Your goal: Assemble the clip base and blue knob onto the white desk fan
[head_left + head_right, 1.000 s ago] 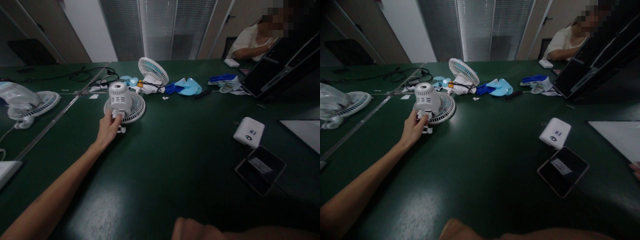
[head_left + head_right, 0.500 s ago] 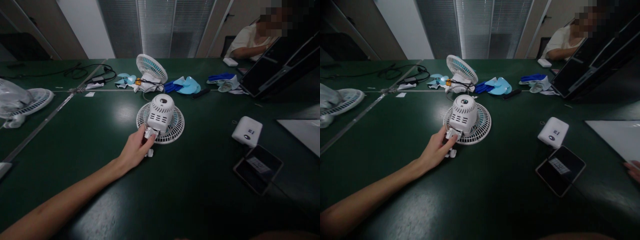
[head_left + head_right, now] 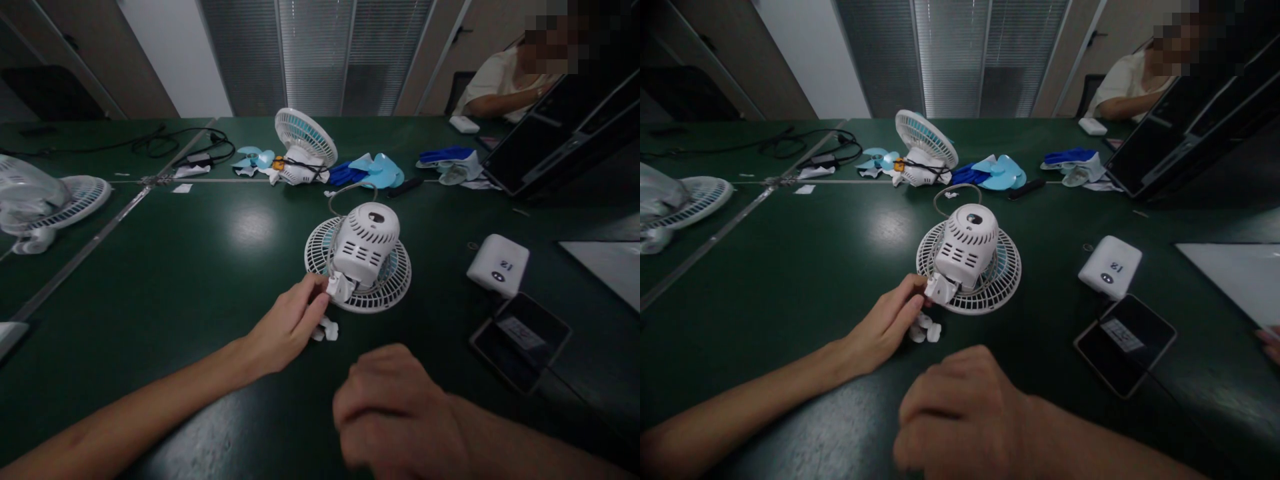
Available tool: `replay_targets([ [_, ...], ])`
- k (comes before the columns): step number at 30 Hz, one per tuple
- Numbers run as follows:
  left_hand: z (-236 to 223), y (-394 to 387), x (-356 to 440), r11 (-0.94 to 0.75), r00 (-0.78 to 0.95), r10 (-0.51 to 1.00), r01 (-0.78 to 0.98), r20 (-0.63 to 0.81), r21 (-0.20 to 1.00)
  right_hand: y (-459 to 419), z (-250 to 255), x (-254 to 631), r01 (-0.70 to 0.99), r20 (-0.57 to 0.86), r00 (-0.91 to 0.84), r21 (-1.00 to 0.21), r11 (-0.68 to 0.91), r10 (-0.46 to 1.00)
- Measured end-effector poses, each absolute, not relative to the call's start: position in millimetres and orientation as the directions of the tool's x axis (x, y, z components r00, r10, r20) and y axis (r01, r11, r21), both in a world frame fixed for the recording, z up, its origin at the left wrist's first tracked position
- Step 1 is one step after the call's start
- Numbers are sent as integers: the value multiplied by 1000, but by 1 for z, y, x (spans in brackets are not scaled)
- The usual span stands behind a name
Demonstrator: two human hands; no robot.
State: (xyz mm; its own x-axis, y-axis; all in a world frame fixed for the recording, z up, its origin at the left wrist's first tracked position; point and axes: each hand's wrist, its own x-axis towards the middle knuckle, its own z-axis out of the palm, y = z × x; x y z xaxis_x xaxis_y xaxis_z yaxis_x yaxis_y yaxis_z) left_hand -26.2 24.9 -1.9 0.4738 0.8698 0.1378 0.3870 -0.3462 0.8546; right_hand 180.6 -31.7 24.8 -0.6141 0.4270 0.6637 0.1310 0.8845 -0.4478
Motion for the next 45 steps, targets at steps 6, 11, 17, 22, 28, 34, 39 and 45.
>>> replay_targets([
  [6, -1, 18, -62, -597, 730, 676, 468, 96, 651, -1, -12, 198, 530, 417, -725, -169, 831, 548],
  [11, 2, 15, -62, -464, 616, 785, 503, 75, 729, -1, -24, 197, 577, 292, -731, -216, 788, 616],
  [17, 12, 5, -46, -128, 398, 916, 432, -61, 893, 3, -24, 193, 546, 333, -701, -318, 775, 631],
  [22, 18, 5, -34, -114, 318, 947, 489, -55, 865, 7, -11, 205, 444, 502, -606, -430, 786, 617],
  [28, 25, 10, -23, -165, 349, 936, 532, -38, 830, 19, -8, 223, 393, 696, -296, -535, 748, 654],
  [34, 21, 7, -7, -52, 320, 940, 483, -121, 874, 23, -12, 217, 412, 662, -256, -584, 699, 704],
  [39, 19, 12, 2, 30, 256, 954, 428, -153, 903, 20, -11, 214, 430, 649, -295, -565, 704, 701],
  [45, 15, 19, 2, 8, 286, 952, 324, -106, 946, 20, -16, 215, 492, 651, -293, -525, 694, 700],
])
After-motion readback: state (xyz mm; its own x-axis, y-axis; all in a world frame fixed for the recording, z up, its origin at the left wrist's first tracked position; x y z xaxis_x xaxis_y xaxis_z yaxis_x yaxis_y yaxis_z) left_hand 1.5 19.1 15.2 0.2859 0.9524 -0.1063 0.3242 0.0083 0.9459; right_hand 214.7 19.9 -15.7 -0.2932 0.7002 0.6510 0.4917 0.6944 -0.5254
